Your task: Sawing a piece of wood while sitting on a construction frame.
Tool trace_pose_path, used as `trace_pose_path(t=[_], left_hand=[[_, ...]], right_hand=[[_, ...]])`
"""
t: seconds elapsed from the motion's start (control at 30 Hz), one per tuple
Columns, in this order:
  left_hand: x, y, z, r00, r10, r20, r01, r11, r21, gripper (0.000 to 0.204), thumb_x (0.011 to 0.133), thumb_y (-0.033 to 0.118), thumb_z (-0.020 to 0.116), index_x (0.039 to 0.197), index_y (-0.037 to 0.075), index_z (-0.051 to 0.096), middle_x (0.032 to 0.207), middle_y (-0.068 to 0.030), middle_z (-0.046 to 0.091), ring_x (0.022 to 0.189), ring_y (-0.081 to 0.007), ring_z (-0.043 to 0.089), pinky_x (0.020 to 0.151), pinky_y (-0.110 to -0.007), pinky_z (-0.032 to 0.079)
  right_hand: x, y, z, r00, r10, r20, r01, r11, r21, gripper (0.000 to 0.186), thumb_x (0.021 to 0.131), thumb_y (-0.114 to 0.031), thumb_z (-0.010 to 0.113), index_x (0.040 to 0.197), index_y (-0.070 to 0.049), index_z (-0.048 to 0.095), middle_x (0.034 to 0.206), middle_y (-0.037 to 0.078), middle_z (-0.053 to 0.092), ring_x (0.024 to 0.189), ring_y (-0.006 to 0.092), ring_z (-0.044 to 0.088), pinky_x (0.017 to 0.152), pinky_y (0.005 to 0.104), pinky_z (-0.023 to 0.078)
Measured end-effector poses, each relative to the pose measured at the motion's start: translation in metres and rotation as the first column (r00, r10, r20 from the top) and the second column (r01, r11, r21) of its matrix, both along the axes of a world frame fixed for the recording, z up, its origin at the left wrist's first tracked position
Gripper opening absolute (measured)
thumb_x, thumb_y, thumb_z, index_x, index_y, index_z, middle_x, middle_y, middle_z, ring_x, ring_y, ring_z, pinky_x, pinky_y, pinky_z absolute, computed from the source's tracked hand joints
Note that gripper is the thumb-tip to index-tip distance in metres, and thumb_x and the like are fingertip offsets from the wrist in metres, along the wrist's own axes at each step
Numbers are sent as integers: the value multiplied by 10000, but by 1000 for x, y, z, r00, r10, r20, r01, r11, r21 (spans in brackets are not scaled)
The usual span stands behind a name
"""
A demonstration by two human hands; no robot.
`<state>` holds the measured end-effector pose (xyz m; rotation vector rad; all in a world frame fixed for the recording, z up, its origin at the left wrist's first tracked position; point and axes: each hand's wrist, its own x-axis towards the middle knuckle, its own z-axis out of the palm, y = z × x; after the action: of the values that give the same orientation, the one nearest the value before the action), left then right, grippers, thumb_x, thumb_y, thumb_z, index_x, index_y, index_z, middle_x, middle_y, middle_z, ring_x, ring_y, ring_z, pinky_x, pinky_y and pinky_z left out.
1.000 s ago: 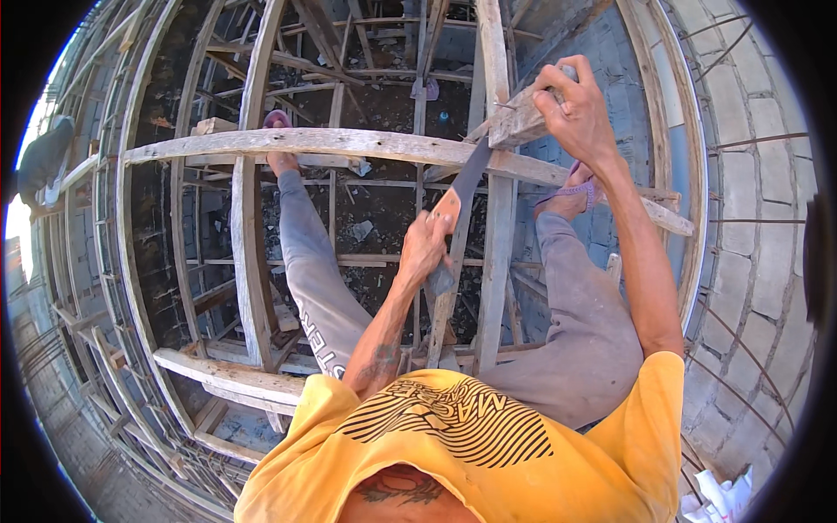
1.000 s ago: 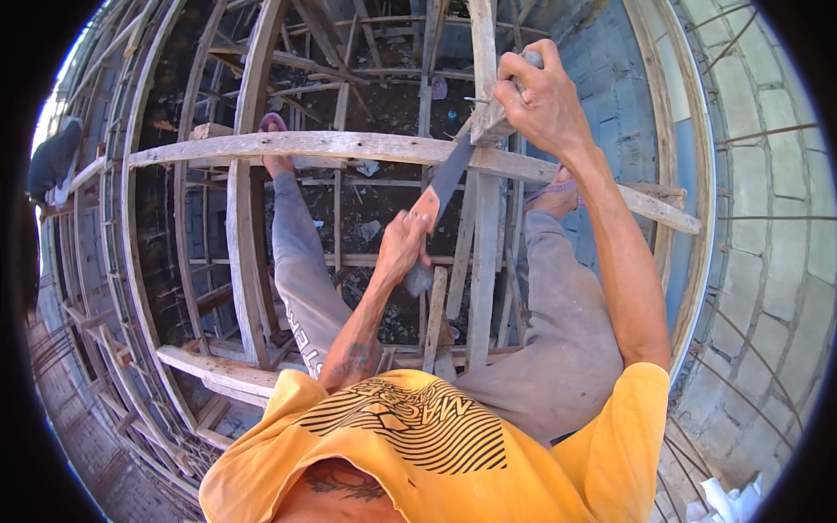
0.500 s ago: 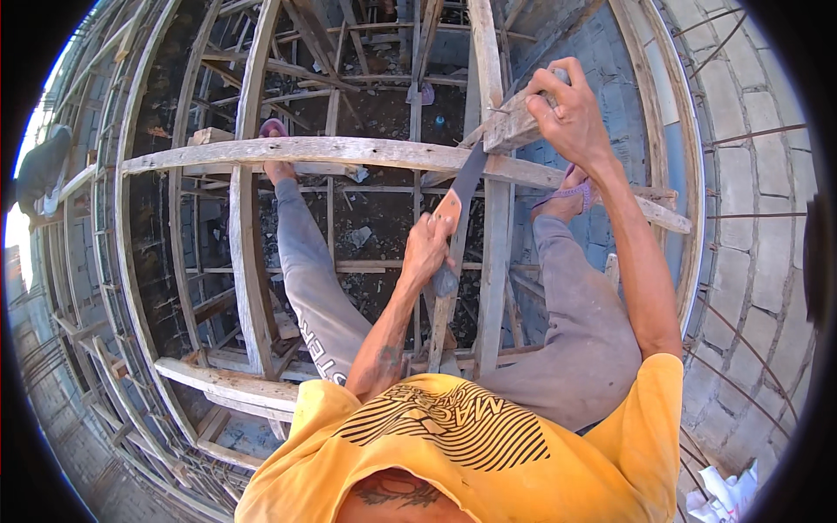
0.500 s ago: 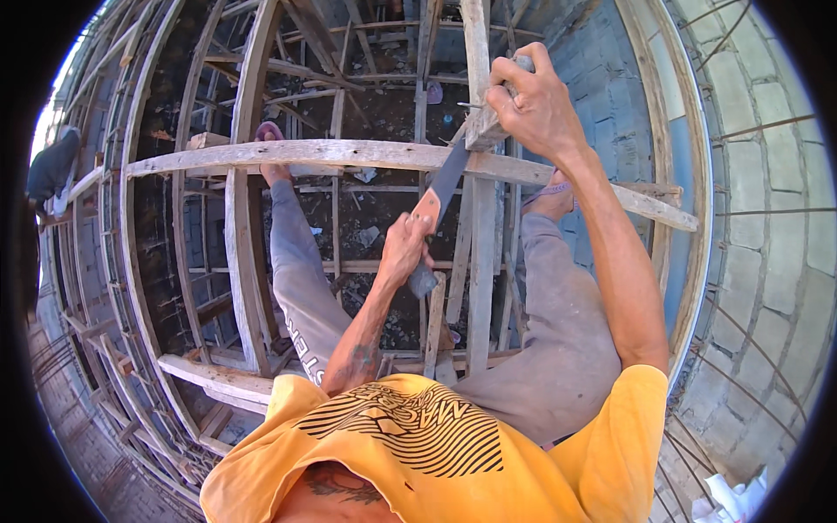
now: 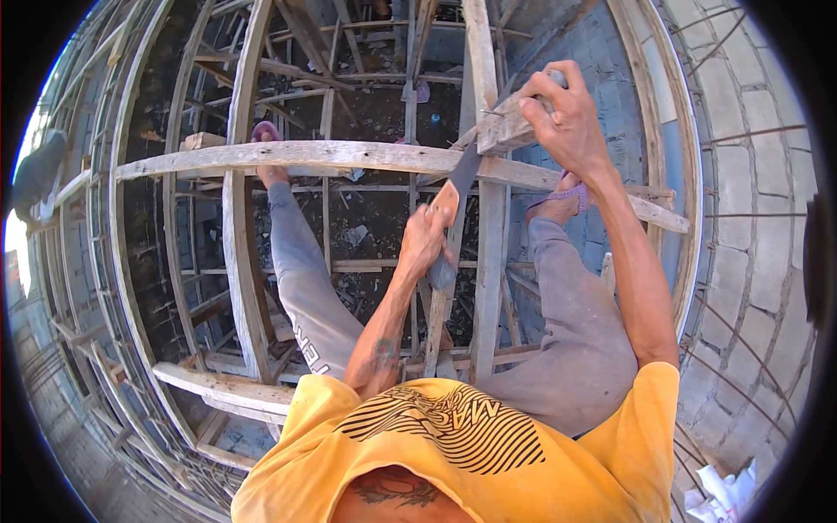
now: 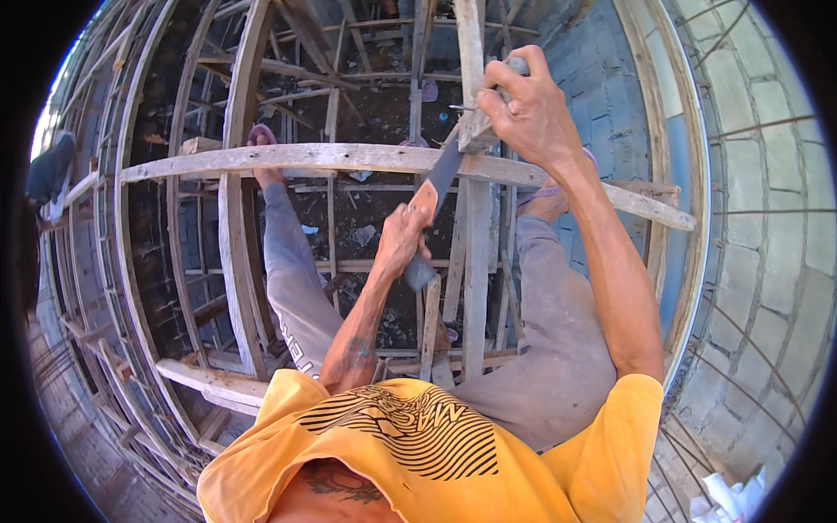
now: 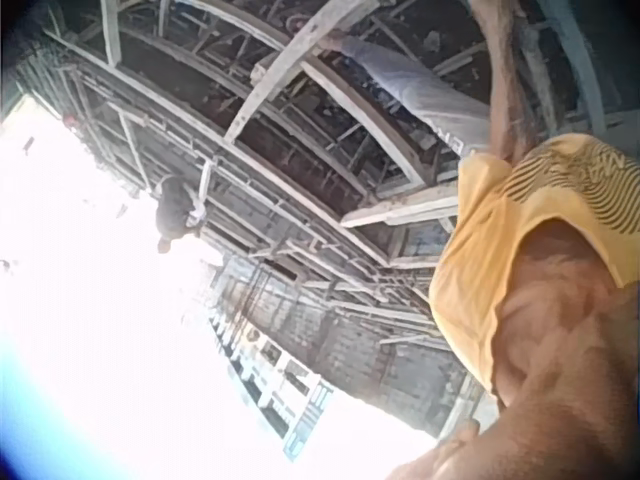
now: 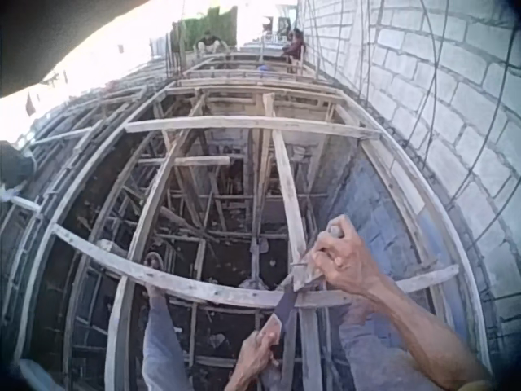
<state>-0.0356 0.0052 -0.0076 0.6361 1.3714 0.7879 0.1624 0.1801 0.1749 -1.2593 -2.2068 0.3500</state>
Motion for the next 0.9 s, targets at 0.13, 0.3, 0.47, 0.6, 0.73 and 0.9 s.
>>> trace_pose_path(t=[0.13, 0.3, 0.47, 0.6, 0.73, 0.9], left_hand=[[-39, -91, 20, 999, 1, 39, 4, 993, -119, 351, 1022, 317, 601, 1012, -32, 572, 604, -41, 552, 423, -149, 553, 403, -284, 466], [-32, -35, 18, 998, -4, 55, 10, 995, -101, 337, 1017, 306, 591, 925, -15, 546, 577, -51, 517, 434, -148, 550, 407, -315, 482], [-4, 11, 3, 1000, 0, 27, -1, 1000, 14, 356, 1018, 344, 592, 912, 9, 536, 588, -41, 514, 430, -156, 557, 418, -301, 457], [-19, -64, 8, 1000, -1, 23, 3, 996, -93, 361, 1030, 350, 602, 1007, -10, 581, 595, -36, 526, 423, -140, 535, 415, -297, 486], [-46, -91, 33, 999, 22, 31, -17, 988, -155, 362, 1024, 307, 599, 1022, -54, 570, 564, -55, 537, 399, -144, 544, 389, -281, 458], [-4, 4, -4, 1000, 24, 1, -24, 999, -29, 374, 1019, 318, 615, 1007, -51, 559, 595, -52, 547, 401, -159, 541, 401, -298, 472]], right_hand=[[13, -1, 5, 1000, -7, 28, 6, 1000, 24, 128, 881, -196, 674, 976, -111, 662, 1143, 175, 538, 900, 353, 654, 744, 456, 540], [2, -1, 0, 1000, -13, 25, 12, 1000, 16, 111, 891, -198, 663, 960, -112, 667, 1181, 184, 541, 961, 349, 657, 731, 435, 547], [6, 4, 1, 999, 32, 18, -33, 996, 81, 125, 903, -233, 665, 951, -118, 672, 1215, 182, 541, 942, 331, 667, 748, 430, 551], [16, 1, 0, 999, -17, 30, 17, 1000, 5, 126, 904, -237, 663, 963, -127, 674, 1213, 175, 540, 918, 330, 665, 759, 429, 549], [9, -4, 0, 1000, 0, 21, -1, 999, 54, 162, 897, -268, 685, 1009, -151, 688, 1218, 134, 546, 789, 308, 648, 745, 408, 550], [-2, 2, -7, 1000, 14, -16, -14, 999, 39, 167, 889, -271, 696, 1011, -157, 687, 1220, 138, 544, 772, 299, 665, 738, 416, 556]])
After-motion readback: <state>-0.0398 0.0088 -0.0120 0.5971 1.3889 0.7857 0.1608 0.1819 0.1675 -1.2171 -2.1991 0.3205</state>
